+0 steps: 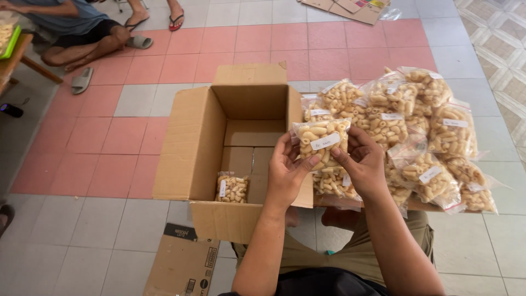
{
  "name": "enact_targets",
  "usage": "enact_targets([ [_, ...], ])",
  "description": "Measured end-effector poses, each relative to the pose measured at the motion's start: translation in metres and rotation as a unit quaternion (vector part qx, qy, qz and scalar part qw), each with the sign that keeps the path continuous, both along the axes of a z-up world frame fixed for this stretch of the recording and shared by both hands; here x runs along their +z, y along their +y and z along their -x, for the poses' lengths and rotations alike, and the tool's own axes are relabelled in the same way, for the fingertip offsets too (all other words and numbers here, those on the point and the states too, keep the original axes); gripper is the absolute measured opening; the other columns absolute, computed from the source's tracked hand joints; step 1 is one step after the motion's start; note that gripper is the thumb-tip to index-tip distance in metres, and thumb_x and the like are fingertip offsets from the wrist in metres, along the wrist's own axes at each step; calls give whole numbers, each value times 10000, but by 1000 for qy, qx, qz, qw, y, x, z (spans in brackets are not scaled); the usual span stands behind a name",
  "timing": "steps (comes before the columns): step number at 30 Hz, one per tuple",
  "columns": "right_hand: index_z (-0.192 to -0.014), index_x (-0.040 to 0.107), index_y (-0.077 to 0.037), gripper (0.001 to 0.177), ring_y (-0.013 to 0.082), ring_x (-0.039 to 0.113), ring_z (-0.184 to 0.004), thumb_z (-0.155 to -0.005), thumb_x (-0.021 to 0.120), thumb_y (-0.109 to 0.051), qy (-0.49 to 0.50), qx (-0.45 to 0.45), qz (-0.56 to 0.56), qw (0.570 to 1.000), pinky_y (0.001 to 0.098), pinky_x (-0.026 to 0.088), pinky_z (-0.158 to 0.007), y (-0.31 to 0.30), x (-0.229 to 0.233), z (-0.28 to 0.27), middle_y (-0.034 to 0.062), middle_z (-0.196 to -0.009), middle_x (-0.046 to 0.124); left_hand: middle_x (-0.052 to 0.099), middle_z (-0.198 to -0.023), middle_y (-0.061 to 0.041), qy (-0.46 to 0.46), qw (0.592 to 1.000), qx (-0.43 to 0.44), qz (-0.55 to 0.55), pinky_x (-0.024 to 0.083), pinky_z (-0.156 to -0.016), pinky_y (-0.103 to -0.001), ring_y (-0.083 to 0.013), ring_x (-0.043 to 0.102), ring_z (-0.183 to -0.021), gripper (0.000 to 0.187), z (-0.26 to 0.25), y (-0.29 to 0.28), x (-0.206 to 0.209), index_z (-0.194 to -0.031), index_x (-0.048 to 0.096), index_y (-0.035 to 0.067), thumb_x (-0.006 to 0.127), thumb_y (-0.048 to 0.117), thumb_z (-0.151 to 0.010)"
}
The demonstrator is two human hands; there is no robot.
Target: Packing small plastic bags of snacks into a cardboard box.
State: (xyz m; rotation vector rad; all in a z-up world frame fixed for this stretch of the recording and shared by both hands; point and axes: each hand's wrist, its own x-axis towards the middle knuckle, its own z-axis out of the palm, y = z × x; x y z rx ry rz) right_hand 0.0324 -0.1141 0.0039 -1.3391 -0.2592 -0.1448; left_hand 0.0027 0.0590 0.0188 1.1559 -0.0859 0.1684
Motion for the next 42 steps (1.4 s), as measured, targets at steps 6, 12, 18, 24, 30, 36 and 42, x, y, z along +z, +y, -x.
enact_targets([
  [6,-1293,611,46,494,209,695,-942,-852,815,-44,-1,97,45,994,372,636,-743,42,13,-23,155,-1032,728,670,-1239,-142,19,997,70,-31,593,-949,-333,-206,665,-1091,820,4,60,-9,-1486,426,49,892,151,-820],
  [12,-1283,617,40,449,218,691,-898,-884,805,-48,16,180,125,976,384,638,-738,94,41,-49,150,-1002,703,757,-1116,-82,83,967,142,-196,540,-976,-427,-212,707,-1132,484,15,108,8,-1176,657,111,846,426,-860],
  [18,-1279,620,73,455,237,662,-872,-887,801,-70,21,225,222,949,413,626,-732,130,40,-86,167,-965,669,722,-981,-78,192,857,150,-454,579,-845,-472,-315,735,-967,422,22,158,20,-1008,703,165,511,539,-1046],
  [24,-1272,705,-44,458,346,737,-1066,-859,822,-206,79,262,513,814,466,582,-936,179,32,-134,153,-1089,769,710,-1047,-182,212,825,147,-502,574,-857,-505,-376,733,-992,458,13,168,35,-1155,667,54,282,301,-1123],
  [30,-1295,677,-103,557,342,719,-1129,-841,835,-383,-16,313,666,677,478,587,-936,237,-42,-175,105,-1113,780,666,-1206,-241,213,814,97,-531,543,-938,-531,-428,678,-1144,389,10,168,38,-1351,585,-2,343,60,-1052],
  [36,-1383,615,-30,605,418,723,-1101,-920,695,-412,-69,369,737,563,519,590,-903,253,-96,-175,229,-1142,750,551,-1411,-274,289,789,37,-541,511,-1017,-582,-457,595,-1266,600,5,170,26,-1508,428,-38,423,-54,-909],
  [42,-1537,339,-33,608,487,631,-1230,-1028,544,-296,-5,442,655,613,586,516,-1011,254,-75,-161,276,-1317,673,433,-1508,-313,283,832,89,-468,441,-1084,-631,-513,471,-1369,650,8,170,31,-1552,314,-51,319,-66,-902],
])
